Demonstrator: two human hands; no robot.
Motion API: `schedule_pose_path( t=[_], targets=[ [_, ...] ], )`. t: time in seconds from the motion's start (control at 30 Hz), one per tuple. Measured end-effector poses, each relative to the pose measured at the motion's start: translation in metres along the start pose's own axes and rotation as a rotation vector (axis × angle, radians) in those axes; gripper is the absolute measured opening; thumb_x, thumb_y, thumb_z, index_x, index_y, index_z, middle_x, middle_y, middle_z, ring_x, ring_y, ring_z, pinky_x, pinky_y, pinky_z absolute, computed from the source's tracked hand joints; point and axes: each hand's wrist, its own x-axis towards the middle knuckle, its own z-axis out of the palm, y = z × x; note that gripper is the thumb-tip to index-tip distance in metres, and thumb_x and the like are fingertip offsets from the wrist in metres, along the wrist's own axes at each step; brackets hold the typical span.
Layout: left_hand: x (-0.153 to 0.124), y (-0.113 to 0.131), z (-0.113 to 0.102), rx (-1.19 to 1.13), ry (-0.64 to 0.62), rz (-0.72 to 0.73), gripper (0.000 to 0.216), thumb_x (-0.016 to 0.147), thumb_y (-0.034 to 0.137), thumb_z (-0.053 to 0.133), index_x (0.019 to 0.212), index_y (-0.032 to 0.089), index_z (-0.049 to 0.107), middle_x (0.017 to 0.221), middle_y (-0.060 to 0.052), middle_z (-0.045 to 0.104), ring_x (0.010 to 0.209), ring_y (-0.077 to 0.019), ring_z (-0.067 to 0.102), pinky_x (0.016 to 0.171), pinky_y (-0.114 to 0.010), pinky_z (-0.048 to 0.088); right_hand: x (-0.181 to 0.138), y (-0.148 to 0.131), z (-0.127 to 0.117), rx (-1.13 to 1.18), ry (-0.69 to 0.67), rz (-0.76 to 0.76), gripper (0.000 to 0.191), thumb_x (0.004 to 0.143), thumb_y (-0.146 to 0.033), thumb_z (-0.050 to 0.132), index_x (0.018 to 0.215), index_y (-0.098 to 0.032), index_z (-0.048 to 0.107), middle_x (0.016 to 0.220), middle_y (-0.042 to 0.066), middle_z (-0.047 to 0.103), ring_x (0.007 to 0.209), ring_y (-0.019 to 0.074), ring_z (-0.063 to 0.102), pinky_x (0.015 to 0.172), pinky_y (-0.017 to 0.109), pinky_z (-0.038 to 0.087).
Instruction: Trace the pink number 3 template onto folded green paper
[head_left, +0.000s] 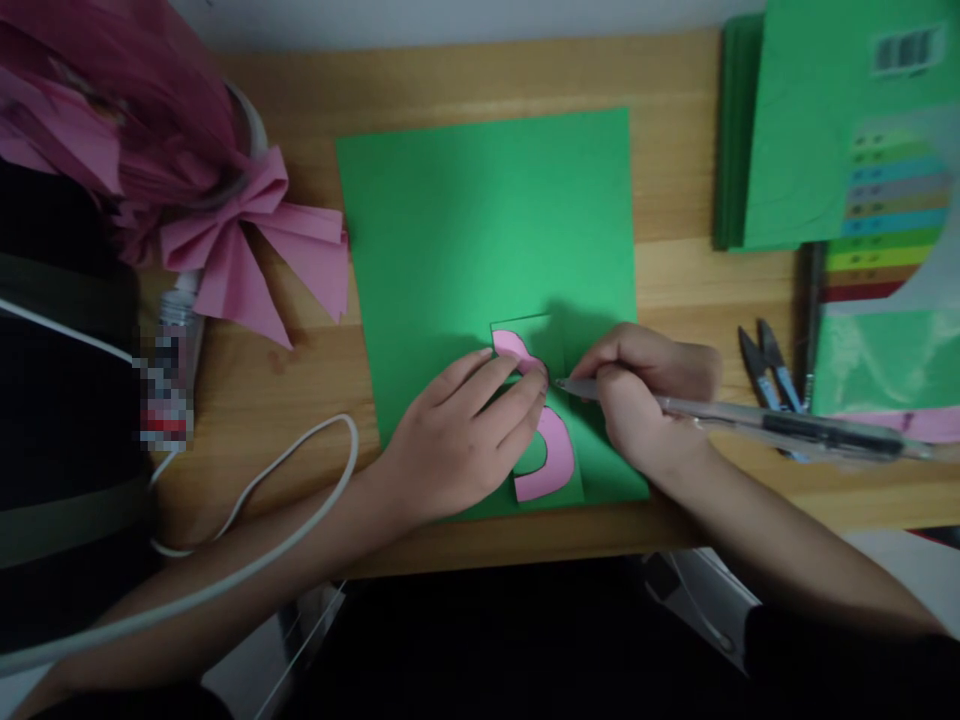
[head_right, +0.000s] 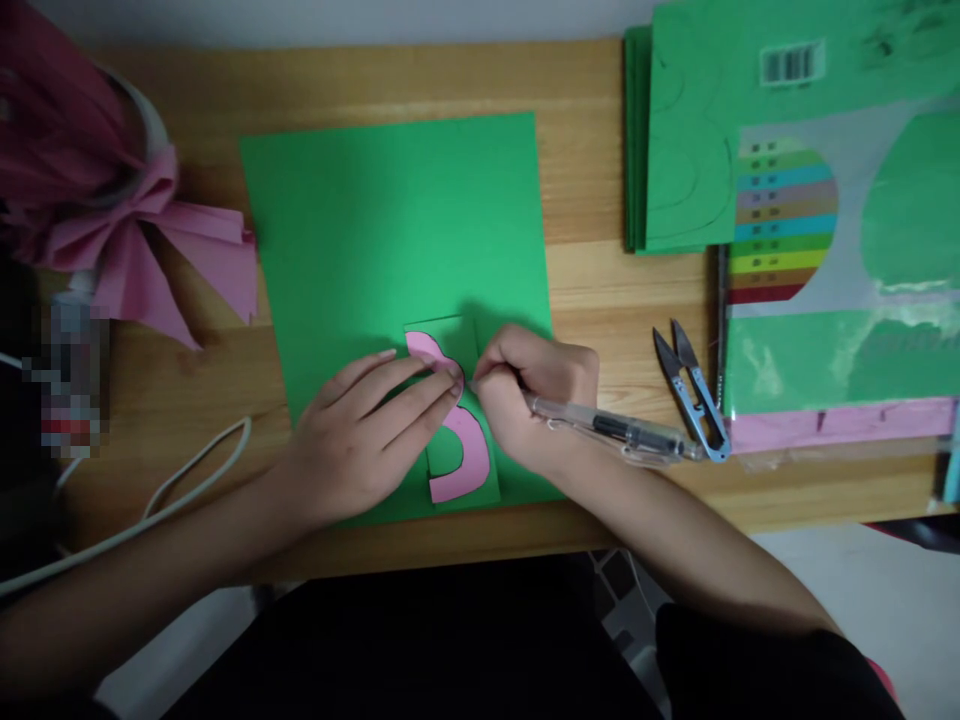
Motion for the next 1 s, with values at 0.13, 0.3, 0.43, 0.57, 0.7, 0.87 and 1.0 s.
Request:
schedule_pose_path(
  t=[0.13, 0.3, 0.43, 0.57, 0.7, 0.87, 1.0],
  targets=[
    [0.0004, -0.0001, -0.0003, 0.012, 0.001, -0.002, 0.022, 0.098, 0.014, 0.049, 0.110, 0.011, 0.067, 0.113, -0.004, 0.073, 0.107, -0.0199, 0.064, 0.100, -0.035, 0.047, -0.0005, 0.0011, -0.0001, -0.004, -0.024, -0.018, 0.025, 0.069, -0.006, 0.045, 0.054, -0.023, 0.054, 0.045, -0.003, 0.056, 0.042, 0.0111, 0.052, 0.040, 0.022, 0.039],
    [0.0014, -0.0001, -0.0006, 0.022, 0.006, 0.003, 0.021, 0.098, 0.014, 0.050, 0.108, 0.011, 0.068, 0.113, -0.003, 0.073, 0.106, -0.0203, 0.064, 0.099, -0.035, 0.046, -0.0020, 0.0016, 0.0000, -0.019, -0.046, -0.026, 0.025, 0.070, -0.007, 0.044, 0.053, -0.022, 0.055, 0.044, -0.003, 0.054, 0.041, 0.0102, 0.050, 0.040, 0.022, 0.039],
    [0.0021, 0.0004, -0.0007, 0.023, 0.006, 0.002, 0.022, 0.097, 0.014, 0.050, 0.108, 0.011, 0.068, 0.114, -0.002, 0.073, 0.106, -0.0211, 0.064, 0.099, -0.035, 0.046, -0.0038, 0.0037, -0.0021, -0.037, -0.079, -0.048, 0.025, 0.071, -0.007, 0.045, 0.055, -0.022, 0.058, 0.046, -0.003, 0.057, 0.042, 0.0104, 0.052, 0.040, 0.022, 0.040],
    [0.0022, 0.0003, -0.0008, 0.030, 0.011, 0.002, 0.022, 0.098, 0.015, 0.049, 0.108, 0.012, 0.069, 0.112, -0.001, 0.074, 0.106, -0.0204, 0.064, 0.099, -0.035, 0.046, -0.0055, 0.0053, -0.0038, -0.071, -0.086, -0.075, 0.022, 0.072, -0.009, 0.049, 0.058, -0.022, 0.060, 0.046, -0.004, 0.058, 0.041, 0.0090, 0.052, 0.039, 0.020, 0.039],
    [0.0016, -0.0001, -0.0007, 0.030, 0.009, -0.001, 0.025, 0.099, 0.014, 0.046, 0.108, 0.012, 0.068, 0.113, -0.001, 0.073, 0.106, -0.0199, 0.064, 0.099, -0.034, 0.046, -0.0050, 0.0021, -0.0030, -0.044, -0.101, -0.090, 0.024, 0.071, -0.006, 0.047, 0.056, -0.021, 0.058, 0.046, -0.004, 0.058, 0.041, 0.0073, 0.051, 0.040, 0.018, 0.038],
    [0.0010, -0.0006, 0.0000, 0.018, 0.006, 0.005, 0.023, 0.098, 0.014, 0.048, 0.109, 0.012, 0.068, 0.113, -0.001, 0.073, 0.107, -0.0204, 0.064, 0.100, -0.035, 0.046, -0.0024, -0.0020, -0.0028, -0.045, -0.146, -0.121, 0.025, 0.069, -0.005, 0.043, 0.053, -0.021, 0.055, 0.044, -0.005, 0.057, 0.039, 0.0072, 0.051, 0.039, 0.018, 0.037],
    [0.0009, -0.0014, 0.0012, -0.002, 0.014, 0.000, 0.022, 0.098, 0.015, 0.049, 0.106, 0.013, 0.069, 0.111, 0.000, 0.074, 0.105, -0.0202, 0.064, 0.099, -0.035, 0.045, -0.0016, -0.0030, -0.0039, -0.046, -0.175, -0.131, 0.025, 0.069, -0.007, 0.043, 0.053, -0.021, 0.056, 0.045, -0.005, 0.057, 0.039, 0.0069, 0.051, 0.039, 0.018, 0.037]
  ],
)
